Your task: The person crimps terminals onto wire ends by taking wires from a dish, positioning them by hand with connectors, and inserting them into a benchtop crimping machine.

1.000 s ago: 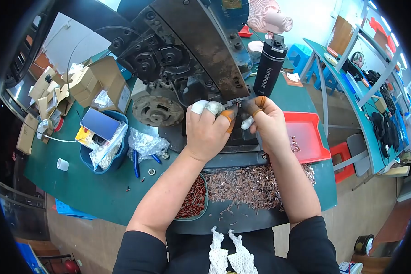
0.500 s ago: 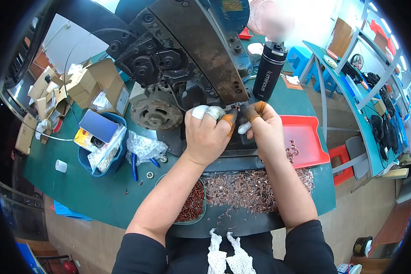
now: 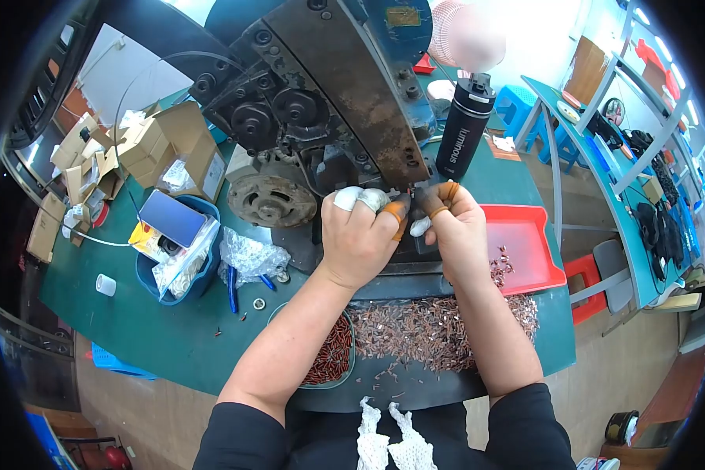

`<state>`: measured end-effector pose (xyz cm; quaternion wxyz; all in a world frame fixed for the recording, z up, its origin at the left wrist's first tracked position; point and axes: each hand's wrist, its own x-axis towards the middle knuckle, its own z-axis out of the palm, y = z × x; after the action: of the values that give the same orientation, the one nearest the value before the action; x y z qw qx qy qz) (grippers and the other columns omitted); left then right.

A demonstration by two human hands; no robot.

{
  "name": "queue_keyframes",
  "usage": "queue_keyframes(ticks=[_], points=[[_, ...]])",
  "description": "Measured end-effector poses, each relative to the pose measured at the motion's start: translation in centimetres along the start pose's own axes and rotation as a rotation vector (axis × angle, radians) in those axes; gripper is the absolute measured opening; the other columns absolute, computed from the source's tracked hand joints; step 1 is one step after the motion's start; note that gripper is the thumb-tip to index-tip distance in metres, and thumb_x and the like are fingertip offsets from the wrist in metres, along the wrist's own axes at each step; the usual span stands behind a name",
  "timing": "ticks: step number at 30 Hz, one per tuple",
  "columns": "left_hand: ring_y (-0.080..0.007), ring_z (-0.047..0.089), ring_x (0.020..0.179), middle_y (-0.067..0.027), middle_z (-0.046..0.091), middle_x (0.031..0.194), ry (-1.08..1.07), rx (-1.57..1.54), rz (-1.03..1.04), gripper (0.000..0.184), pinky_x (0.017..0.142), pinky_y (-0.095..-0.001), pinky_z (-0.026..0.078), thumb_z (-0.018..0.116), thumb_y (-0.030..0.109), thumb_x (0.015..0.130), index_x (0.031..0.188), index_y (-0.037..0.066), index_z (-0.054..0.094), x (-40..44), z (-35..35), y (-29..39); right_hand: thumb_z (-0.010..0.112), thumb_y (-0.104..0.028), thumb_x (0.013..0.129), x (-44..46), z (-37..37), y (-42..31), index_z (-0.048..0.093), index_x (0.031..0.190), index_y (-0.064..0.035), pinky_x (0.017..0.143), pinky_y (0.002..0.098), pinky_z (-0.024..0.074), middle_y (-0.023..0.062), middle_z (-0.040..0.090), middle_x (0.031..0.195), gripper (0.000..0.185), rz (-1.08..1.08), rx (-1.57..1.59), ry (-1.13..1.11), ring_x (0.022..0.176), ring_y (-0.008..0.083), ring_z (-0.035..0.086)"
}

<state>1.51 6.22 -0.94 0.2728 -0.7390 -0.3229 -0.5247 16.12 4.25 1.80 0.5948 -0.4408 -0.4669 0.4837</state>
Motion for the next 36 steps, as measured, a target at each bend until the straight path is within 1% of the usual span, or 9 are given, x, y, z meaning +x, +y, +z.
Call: queue_keyframes(ticks=[6, 8, 12, 19, 21, 23, 24, 31, 36], points=[[-0.0251, 0.053, 0.080, -0.0023, 0.055, 0.084, 0.029, -0.027, -0.040, 0.030, 0.072, -0.0386, 0.038, 0.078, 0.012, 0.063, 0.086, 0.014, 0.060, -0.1, -0.2, -0.2, 0.060, -0.008, 0.092, -0.5, 0.7, -0.4, 0.059, 0.096, -0.0029, 0.051, 0.0154, 0.0360, -0.0030, 0.059, 0.079, 0.007, -0.154, -0.134, -0.033, 0.060, 0.0000, 0.048], [-0.0246, 0.053, 0.080, -0.0019, 0.055, 0.084, 0.018, -0.036, -0.044, 0.030, 0.073, -0.0382, 0.038, 0.078, 0.012, 0.063, 0.087, 0.015, 0.062, 0.0, -1.0, -0.1, 0.065, -0.009, 0.089, -0.9, 0.6, -0.8, 0.059, 0.094, -0.0002, 0.057, 0.0191, 0.0437, -0.0009, 0.060, 0.080, 0.012, -0.172, -0.110, -0.097, 0.067, 0.0027, 0.053], [-0.0241, 0.053, 0.080, -0.0008, 0.055, 0.083, -0.071, -0.095, -0.061, 0.031, 0.075, -0.0378, 0.037, 0.078, 0.011, 0.063, 0.092, 0.017, 0.067, 0.7, -4.7, 0.9, 0.061, -0.009, 0.092, -3.0, -0.6, -2.1, 0.059, 0.096, -0.0027, 0.051, 0.0162, 0.0372, -0.0022, 0.060, 0.080, 0.007, -0.096, -0.116, -0.174, 0.063, 0.0012, 0.051], [-0.0283, 0.051, 0.096, -0.0084, 0.056, 0.094, -0.842, 0.013, -0.689, 0.029, 0.087, -0.0399, 0.034, 0.079, 0.016, 0.070, 0.094, 0.008, 0.066, -3.8, -15.7, 2.0, 0.065, -0.010, 0.090, -6.7, -10.6, -0.7, 0.059, 0.095, -0.0022, 0.061, 0.0187, 0.0413, -0.0008, 0.060, 0.083, 0.011, 0.005, -0.558, 0.031, 0.073, 0.0042, 0.053], [-0.0290, 0.049, 0.100, -0.0088, 0.055, 0.096, -0.890, 0.023, -0.671, 0.030, 0.091, -0.0405, 0.032, 0.080, 0.018, 0.069, 0.095, 0.008, 0.066, -5.2, -16.5, 2.7, 0.065, -0.012, 0.091, -7.5, -11.6, -0.2, 0.059, 0.097, -0.0022, 0.061, 0.0192, 0.0417, -0.0010, 0.059, 0.082, 0.014, 0.045, -0.613, 0.037, 0.072, 0.0042, 0.053], [-0.0335, 0.047, 0.105, -0.0127, 0.052, 0.099, -0.900, -0.004, -0.633, 0.034, 0.102, -0.0502, 0.026, 0.080, 0.022, 0.070, 0.097, 0.008, 0.066, -6.5, -15.9, 3.3, 0.064, -0.012, 0.092, -8.6, -9.9, -0.9, 0.058, 0.099, -0.0007, 0.062, 0.0201, 0.0430, -0.0001, 0.060, 0.083, 0.015, 0.132, -0.585, 0.015, 0.068, 0.0044, 0.053], [-0.0309, 0.046, 0.106, -0.0094, 0.054, 0.098, -0.863, 0.022, -0.594, 0.032, 0.099, -0.0430, 0.027, 0.081, 0.022, 0.068, 0.094, 0.009, 0.066, -6.9, -15.4, 3.5, 0.064, -0.012, 0.092, -8.9, -9.7, -0.4, 0.059, 0.100, -0.0005, 0.062, 0.0202, 0.0434, 0.0002, 0.061, 0.083, 0.015, 0.105, -0.531, -0.023, 0.067, 0.0044, 0.053], [-0.0250, 0.053, 0.095, -0.0043, 0.060, 0.087, -0.720, 0.026, -0.617, 0.012, 0.099, -0.0425, 0.027, 0.077, 0.015, 0.074, 0.082, 0.009, 0.070, -7.8, -14.7, 3.8, 0.066, -0.006, 0.088, -11.9, -6.1, 0.1, 0.063, 0.102, 0.0007, 0.061, 0.0201, 0.0448, 0.0007, 0.063, 0.076, 0.016, 0.020, -0.650, -0.227, 0.064, 0.0043, 0.056], [-0.0234, 0.054, 0.089, -0.0039, 0.061, 0.085, -0.637, -0.012, -0.658, 0.009, 0.094, -0.0386, 0.030, 0.075, 0.012, 0.076, 0.083, 0.009, 0.071, -8.0, -15.7, 3.2, 0.070, -0.011, 0.083, -12.7, -3.2, 0.8, 0.066, 0.103, -0.0041, 0.059, 0.0231, 0.0456, 0.0048, 0.065, 0.087, 0.021, -0.066, -0.680, -0.395, 0.066, 0.0076, 0.057]])
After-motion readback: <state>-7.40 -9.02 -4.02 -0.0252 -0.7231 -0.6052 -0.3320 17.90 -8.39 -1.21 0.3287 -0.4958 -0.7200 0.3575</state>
